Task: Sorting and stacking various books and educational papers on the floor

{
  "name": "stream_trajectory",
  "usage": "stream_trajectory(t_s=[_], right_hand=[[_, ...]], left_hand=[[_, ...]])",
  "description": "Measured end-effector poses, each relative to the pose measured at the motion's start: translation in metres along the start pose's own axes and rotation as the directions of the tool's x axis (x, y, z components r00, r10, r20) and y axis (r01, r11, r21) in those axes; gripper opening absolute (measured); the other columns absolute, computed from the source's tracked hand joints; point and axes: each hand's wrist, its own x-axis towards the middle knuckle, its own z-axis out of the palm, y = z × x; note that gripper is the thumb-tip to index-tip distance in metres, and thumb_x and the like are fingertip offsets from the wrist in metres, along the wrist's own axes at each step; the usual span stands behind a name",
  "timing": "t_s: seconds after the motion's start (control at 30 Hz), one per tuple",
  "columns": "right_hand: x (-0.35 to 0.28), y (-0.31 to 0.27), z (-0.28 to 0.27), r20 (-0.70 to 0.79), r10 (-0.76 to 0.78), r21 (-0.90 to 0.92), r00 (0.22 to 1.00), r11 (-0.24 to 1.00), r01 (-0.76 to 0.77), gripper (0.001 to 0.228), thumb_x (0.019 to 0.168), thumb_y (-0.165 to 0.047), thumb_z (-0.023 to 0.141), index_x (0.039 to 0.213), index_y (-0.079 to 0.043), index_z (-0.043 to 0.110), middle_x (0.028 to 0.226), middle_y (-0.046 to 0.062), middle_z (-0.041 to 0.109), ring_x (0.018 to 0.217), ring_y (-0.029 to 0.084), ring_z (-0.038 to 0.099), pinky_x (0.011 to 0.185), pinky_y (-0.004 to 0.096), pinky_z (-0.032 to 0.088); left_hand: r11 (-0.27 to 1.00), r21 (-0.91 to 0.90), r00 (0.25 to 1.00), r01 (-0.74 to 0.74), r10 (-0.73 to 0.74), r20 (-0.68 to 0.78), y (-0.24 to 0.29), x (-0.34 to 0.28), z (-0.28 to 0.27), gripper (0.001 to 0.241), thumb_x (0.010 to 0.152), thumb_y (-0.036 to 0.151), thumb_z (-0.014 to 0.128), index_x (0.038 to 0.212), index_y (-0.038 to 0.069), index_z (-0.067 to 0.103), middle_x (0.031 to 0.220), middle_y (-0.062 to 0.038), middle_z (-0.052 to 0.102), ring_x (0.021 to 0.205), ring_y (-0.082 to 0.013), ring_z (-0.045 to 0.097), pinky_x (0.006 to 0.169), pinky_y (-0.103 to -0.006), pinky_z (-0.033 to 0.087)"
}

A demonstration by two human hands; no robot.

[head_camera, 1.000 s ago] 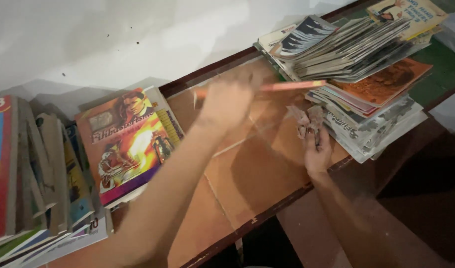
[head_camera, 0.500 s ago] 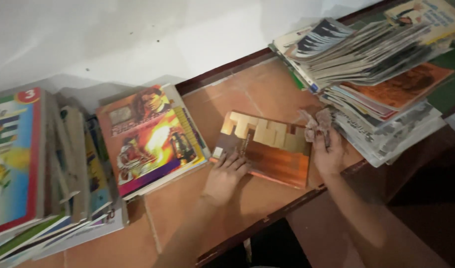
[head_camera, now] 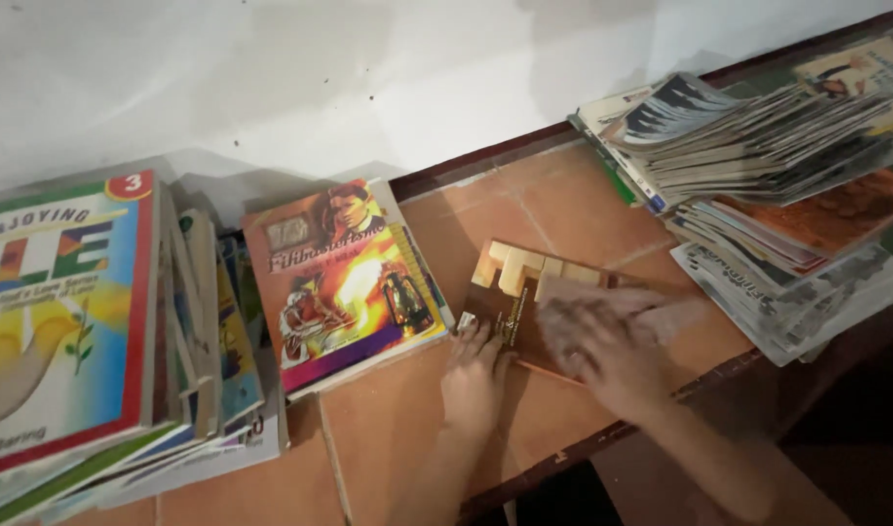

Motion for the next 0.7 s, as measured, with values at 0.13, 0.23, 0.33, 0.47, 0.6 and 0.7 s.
stream_trajectory(t_s=[0.13,0.23,0.33,0.47,0.6,0.7], right_hand=[[0.022,-0.014,-0.015,0.312,-0.166,0.255,0.935,0.963,0.086,0.047,0.099,-0.045,0.044,0.142,-0.03,0.055,0.165,-0.006,0.034,0.142,0.027,0.04,0.11,0.061,0.033],[0.062,-0.016,-0.014,0.376,-0.078,0.227,0.923,0.974,-0.01,0.048,0.097,-0.038,0.047,0.141,-0.019,0.054,0.166,0.007,0.031,0.137,0.035,0.047,0.105,0.064,0.04],[0.091,-0.027,0.021,0.308,-0.001,0.134,0.951,0.99,-0.042,0.05,0.098,-0.046,0.045,0.139,-0.02,0.057,0.166,0.003,0.033,0.146,0.036,0.04,0.111,0.063,0.039],[0.113,-0.113,-0.006,0.312,-0.134,0.16,0.941,0.983,0.087,0.055,0.099,-0.047,0.049,0.152,-0.033,0.047,0.169,-0.009,0.026,0.155,0.032,0.022,0.114,0.064,0.032],[0.128,-0.124,0.009,0.445,-0.16,0.313,0.881,0.95,0.015,0.061,0.098,-0.047,0.046,0.154,-0.026,0.041,0.173,-0.009,0.015,0.146,0.032,0.042,0.113,0.069,0.032],[0.136,-0.109,0.011,0.462,-0.193,0.323,0.866,0.946,0.038,0.06,0.097,-0.043,0.046,0.153,-0.022,0.043,0.174,-0.007,0.012,0.154,0.028,0.029,0.115,0.069,0.03]], left_hand=[[0.996,-0.084,1.0,-0.002,0.001,-0.011,-0.002,-0.008,-0.002,0.03,0.087,0.031,0.077,0.109,0.011,0.077,0.128,-0.011,0.072,0.125,-0.0295,0.064,0.106,-0.0399,0.049],[0.988,-0.149,0.999,0.047,-0.042,0.034,0.001,-0.01,-0.008,0.031,0.091,0.025,0.071,0.113,0.004,0.075,0.132,-0.013,0.069,0.128,-0.0321,0.061,0.104,-0.0402,0.049],[0.992,-0.118,0.999,0.05,-0.052,-0.011,0.001,-0.011,-0.004,0.03,0.089,0.028,0.076,0.113,0.011,0.077,0.127,-0.009,0.072,0.125,-0.0283,0.064,0.104,-0.0382,0.05],[0.992,-0.046,0.991,0.12,-0.117,0.068,0.015,-0.001,-0.028,0.03,0.086,0.031,0.076,0.115,0.026,0.076,0.127,0.004,0.073,0.114,-0.0211,0.07,0.092,-0.0411,0.059],[0.992,-0.027,0.992,0.124,-0.123,0.033,0.003,-0.007,-0.011,0.027,0.083,0.034,0.079,0.11,0.028,0.078,0.12,0.007,0.075,0.116,-0.0167,0.069,0.092,-0.0337,0.058],[0.993,0.047,0.994,0.108,-0.109,0.013,-0.002,-0.009,-0.004,0.028,0.083,0.039,0.079,0.109,0.029,0.078,0.121,0.008,0.075,0.116,-0.0137,0.069,0.092,-0.0315,0.058]])
